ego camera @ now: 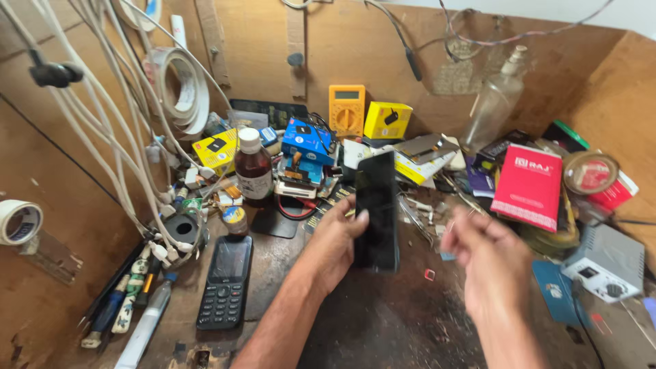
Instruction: The person uses a metal prying tool to separate the back cover from a black smartphone. They work along the edges to release the clips and then lift the cover off, exposing the internal battery and components.
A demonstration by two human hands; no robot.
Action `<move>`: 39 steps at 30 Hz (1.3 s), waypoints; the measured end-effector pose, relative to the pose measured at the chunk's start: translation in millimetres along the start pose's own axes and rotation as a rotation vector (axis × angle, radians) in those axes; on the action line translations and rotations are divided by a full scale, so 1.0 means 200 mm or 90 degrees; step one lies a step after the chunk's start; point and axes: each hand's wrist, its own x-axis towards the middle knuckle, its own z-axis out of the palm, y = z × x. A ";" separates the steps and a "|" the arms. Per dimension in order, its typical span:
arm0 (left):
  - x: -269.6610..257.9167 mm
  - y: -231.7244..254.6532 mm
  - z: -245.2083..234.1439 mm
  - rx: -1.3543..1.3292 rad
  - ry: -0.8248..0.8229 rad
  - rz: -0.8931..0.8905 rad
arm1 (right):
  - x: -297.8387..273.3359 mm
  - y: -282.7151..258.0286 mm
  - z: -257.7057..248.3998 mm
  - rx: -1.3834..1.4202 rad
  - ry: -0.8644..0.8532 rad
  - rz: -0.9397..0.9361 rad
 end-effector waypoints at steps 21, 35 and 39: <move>-0.01 0.08 0.08 -0.034 0.060 0.099 | -0.27 0.04 0.20 -0.085 -0.132 -0.074; -0.02 0.09 0.09 0.032 0.087 0.079 | -0.32 -0.02 0.30 -0.071 -0.113 -0.191; -0.01 0.09 0.10 0.059 0.118 0.066 | -0.34 -0.04 0.32 -0.132 -0.094 -0.230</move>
